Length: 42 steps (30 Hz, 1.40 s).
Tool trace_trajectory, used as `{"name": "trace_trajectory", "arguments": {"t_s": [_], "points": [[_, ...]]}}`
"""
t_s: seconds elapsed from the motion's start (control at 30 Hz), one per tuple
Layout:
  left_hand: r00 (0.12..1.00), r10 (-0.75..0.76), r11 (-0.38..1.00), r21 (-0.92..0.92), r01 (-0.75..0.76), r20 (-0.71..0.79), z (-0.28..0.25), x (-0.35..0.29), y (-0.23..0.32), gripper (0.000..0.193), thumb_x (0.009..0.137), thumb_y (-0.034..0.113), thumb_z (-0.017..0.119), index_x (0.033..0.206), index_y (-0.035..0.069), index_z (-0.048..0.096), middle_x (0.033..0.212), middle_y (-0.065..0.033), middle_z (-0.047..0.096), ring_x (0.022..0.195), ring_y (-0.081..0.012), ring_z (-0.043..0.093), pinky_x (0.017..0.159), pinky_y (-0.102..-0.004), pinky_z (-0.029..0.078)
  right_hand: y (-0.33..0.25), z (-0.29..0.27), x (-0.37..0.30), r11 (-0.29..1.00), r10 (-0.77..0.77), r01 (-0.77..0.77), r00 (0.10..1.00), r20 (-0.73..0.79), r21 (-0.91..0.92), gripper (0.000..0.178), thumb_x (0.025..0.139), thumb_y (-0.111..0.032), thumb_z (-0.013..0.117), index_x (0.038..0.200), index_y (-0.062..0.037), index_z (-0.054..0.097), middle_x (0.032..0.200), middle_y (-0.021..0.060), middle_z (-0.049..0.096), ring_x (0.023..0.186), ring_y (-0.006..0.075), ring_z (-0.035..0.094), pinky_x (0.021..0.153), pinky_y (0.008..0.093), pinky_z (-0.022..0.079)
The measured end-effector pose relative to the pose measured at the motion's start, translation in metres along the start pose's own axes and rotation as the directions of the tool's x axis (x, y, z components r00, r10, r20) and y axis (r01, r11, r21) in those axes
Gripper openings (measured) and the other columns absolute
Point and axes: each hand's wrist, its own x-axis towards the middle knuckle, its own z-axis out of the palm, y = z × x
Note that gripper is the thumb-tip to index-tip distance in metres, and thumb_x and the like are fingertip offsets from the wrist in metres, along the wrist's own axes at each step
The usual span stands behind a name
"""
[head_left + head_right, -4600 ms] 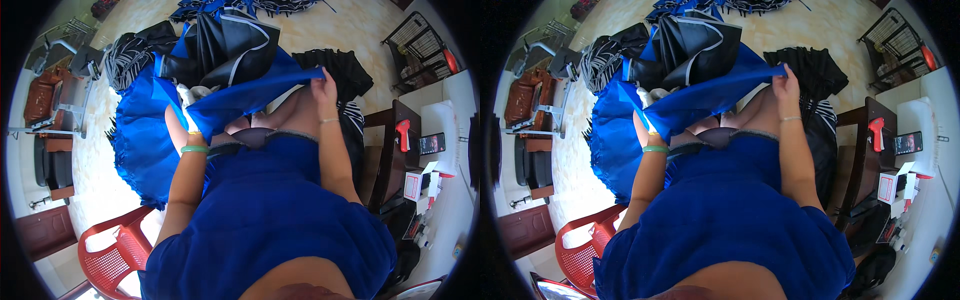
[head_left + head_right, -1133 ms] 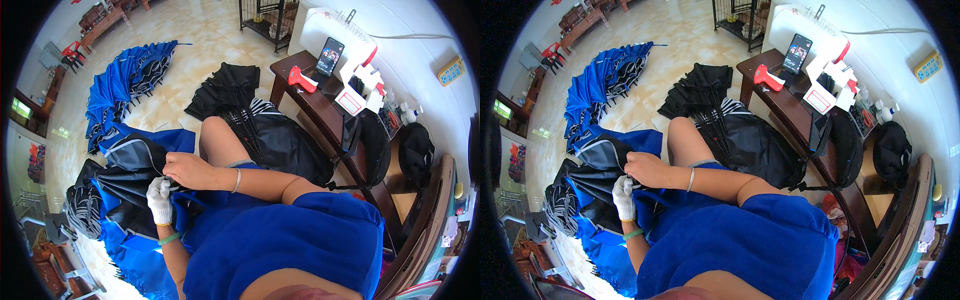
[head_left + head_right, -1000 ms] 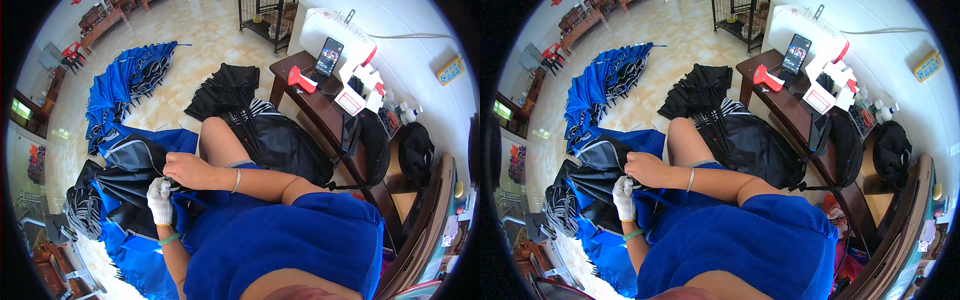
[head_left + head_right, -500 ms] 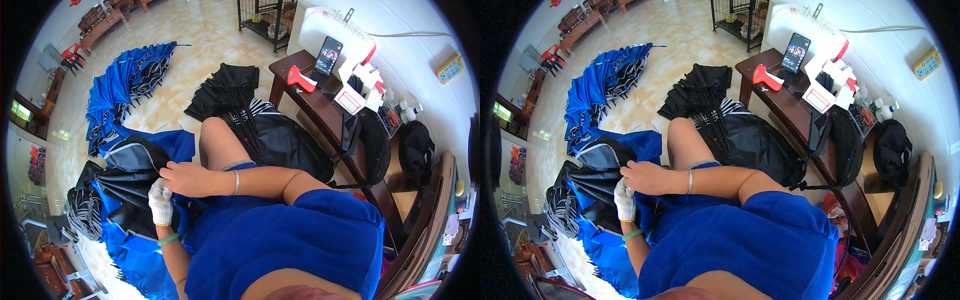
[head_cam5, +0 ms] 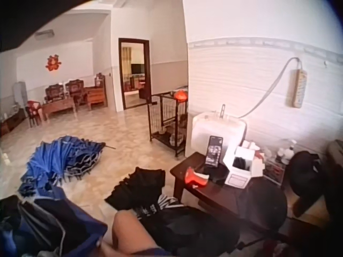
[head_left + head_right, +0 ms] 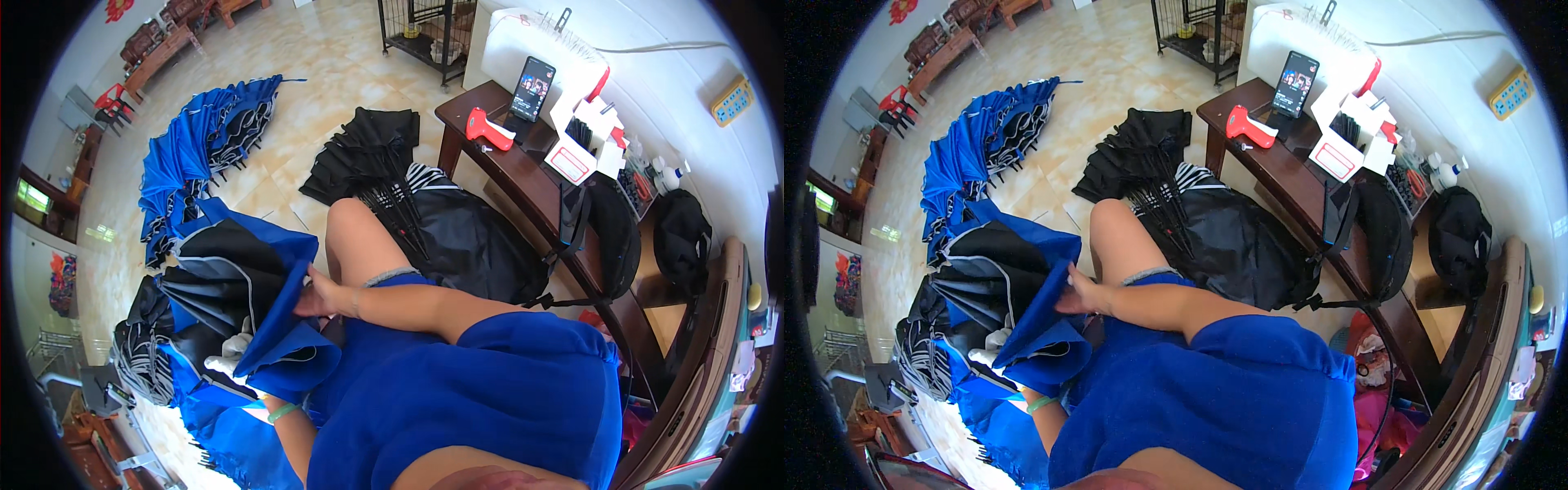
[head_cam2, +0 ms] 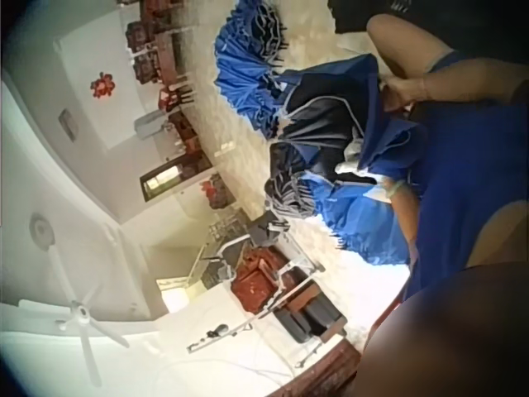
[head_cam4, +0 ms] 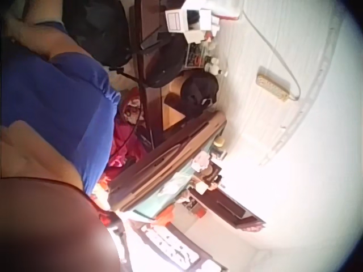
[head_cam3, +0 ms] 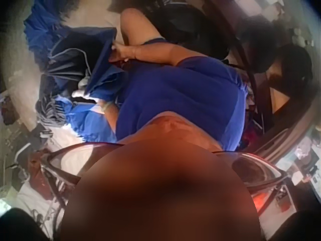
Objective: Assembling and tagging umbrella canopies to their frames in a factory environment.
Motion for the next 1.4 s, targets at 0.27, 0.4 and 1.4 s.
{"name": "trace_trajectory", "arguments": {"t_s": [0.27, 0.4, 1.4], "points": [[0.990, -0.011, 0.747, 0.659, -0.083, 0.138, -0.026, -0.020, 0.023, 0.063, 0.083, 0.051, 0.057, 0.128, 0.007, 0.051, 0.134, -0.0183, 0.050, 0.122, -0.0340, 0.048, 0.108, -0.0411, 0.032, -0.114, 0.037, 0.008, 0.855, -0.198, 0.227, 0.974, -0.110, 0.466, 0.072, 0.085, -0.061, 0.055, 0.129, -0.0042, 0.049, 0.127, 0.0115, 0.055, 0.110, 0.0273, 0.055, 0.097, 0.0478, 0.042], [0.984, -0.175, 0.977, 0.127, 0.174, 0.003, -0.033, -0.026, 0.039, 0.056, 0.081, 0.047, 0.061, 0.121, 0.008, 0.058, 0.128, -0.0185, 0.055, 0.119, -0.0346, 0.051, 0.105, -0.0412, 0.035, -0.120, 0.033, -0.053, 0.873, -0.422, 0.479, 0.836, 0.352, -0.090, 0.050, 0.086, -0.031, 0.067, 0.126, -0.0042, 0.055, 0.112, 0.0081, 0.062, 0.100, 0.0222, 0.058, 0.093, 0.0370, 0.045], [0.975, -0.096, 0.990, 0.085, 0.116, -0.202, -0.057, -0.028, -0.030, 0.034, 0.097, 0.025, 0.046, 0.119, 0.002, 0.056, 0.117, -0.0131, 0.060, 0.105, -0.0272, 0.056, 0.093, -0.0345, 0.044, -0.104, 0.025, -0.187, 0.329, -0.661, 0.707, 0.646, 0.382, -0.625, 0.014, 0.085, -0.009, 0.063, 0.098, -0.0043, 0.063, 0.072, -0.0015, 0.059, 0.066, 0.0091, 0.056, 0.057, 0.0251, 0.046]]}}
